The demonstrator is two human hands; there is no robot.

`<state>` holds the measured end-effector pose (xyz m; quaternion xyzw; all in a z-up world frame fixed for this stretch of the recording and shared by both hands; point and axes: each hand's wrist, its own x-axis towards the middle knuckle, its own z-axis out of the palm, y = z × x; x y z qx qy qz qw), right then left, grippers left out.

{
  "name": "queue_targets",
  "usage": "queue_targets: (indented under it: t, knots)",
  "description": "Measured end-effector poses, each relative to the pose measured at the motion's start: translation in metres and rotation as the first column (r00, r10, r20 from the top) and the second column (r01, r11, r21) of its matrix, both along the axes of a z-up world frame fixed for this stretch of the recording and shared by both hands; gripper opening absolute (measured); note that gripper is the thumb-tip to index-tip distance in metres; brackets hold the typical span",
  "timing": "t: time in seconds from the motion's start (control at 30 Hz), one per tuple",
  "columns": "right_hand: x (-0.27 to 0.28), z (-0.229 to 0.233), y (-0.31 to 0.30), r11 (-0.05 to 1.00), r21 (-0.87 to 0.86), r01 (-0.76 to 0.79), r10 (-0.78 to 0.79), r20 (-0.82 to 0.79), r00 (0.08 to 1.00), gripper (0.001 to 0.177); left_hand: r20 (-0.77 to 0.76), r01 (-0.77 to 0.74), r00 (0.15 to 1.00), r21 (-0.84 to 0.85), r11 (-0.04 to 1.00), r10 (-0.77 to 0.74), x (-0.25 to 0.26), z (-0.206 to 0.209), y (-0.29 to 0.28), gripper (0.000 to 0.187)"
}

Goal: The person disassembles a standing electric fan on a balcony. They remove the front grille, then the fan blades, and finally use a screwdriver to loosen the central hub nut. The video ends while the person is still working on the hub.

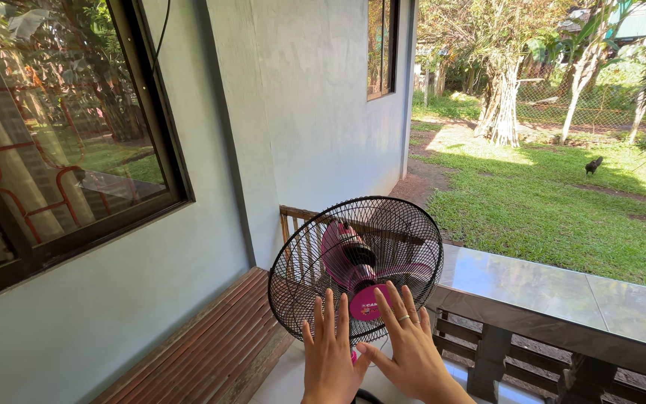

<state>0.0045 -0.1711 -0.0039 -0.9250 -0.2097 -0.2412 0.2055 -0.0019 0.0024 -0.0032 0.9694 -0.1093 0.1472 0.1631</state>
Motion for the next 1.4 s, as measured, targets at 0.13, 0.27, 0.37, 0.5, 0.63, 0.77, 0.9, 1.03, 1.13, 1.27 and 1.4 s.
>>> queue_targets:
  t: [0.13,0.27,0.37,0.5,0.63,0.77,0.9,1.03,1.13,1.27,1.4]
  knots:
    - [0.000,-0.001,0.000,1.000,0.002,0.000,0.000,0.005,1.000,0.099,0.014,-0.001,1.000,-0.020,1.000,0.001,-0.001,0.000,0.001,0.108]
    - [0.000,-0.001,0.000,1.000,0.004,-0.004,0.004,0.014,1.000,0.099,0.030,-0.001,1.000,-0.031,1.000,0.002,-0.002,-0.001,0.001,0.109]
    - [0.000,-0.001,0.001,1.000,0.004,-0.005,0.005,0.023,1.000,0.098,0.031,-0.005,0.999,-0.020,1.000,0.006,-0.003,-0.001,0.001,0.107]
    - [-0.001,-0.002,0.001,1.000,-0.004,0.018,-0.018,-0.042,0.999,0.100,0.015,-0.007,1.000,-0.032,0.999,0.007,-0.004,-0.001,0.001,0.106]
    - [-0.001,0.000,0.002,1.000,-0.006,0.009,-0.009,-0.004,1.000,0.098,0.042,0.005,0.999,-0.053,0.999,-0.002,-0.003,-0.002,0.002,0.108]
    - [-0.004,0.002,0.001,1.000,0.011,0.005,-0.005,-0.019,1.000,0.100,0.104,0.028,0.994,-0.069,0.997,-0.021,-0.003,-0.003,0.000,0.106]
    - [-0.005,0.008,0.000,1.000,0.020,-0.007,0.008,-0.011,1.000,0.101,0.113,0.051,0.993,-0.081,0.995,-0.042,-0.002,0.001,-0.003,0.101]
    - [-0.007,0.016,0.000,0.999,0.036,-0.037,0.035,0.042,0.999,0.097,0.178,0.069,0.983,-0.113,0.991,-0.048,-0.005,0.010,-0.006,0.101]
    - [-0.009,0.022,-0.001,0.998,0.038,-0.052,0.051,0.037,0.998,0.096,0.197,0.067,0.980,-0.119,0.991,-0.042,-0.007,0.016,-0.010,0.105]
    - [-0.011,0.027,-0.004,0.994,0.038,-0.105,0.102,0.053,0.993,0.096,0.241,0.052,0.970,-0.155,0.987,-0.013,-0.010,0.019,-0.011,0.104]
    - [-0.012,0.030,-0.009,0.993,0.014,-0.114,0.114,0.023,0.993,0.098,0.272,0.045,0.962,-0.208,0.977,0.014,-0.013,0.016,-0.014,0.100]
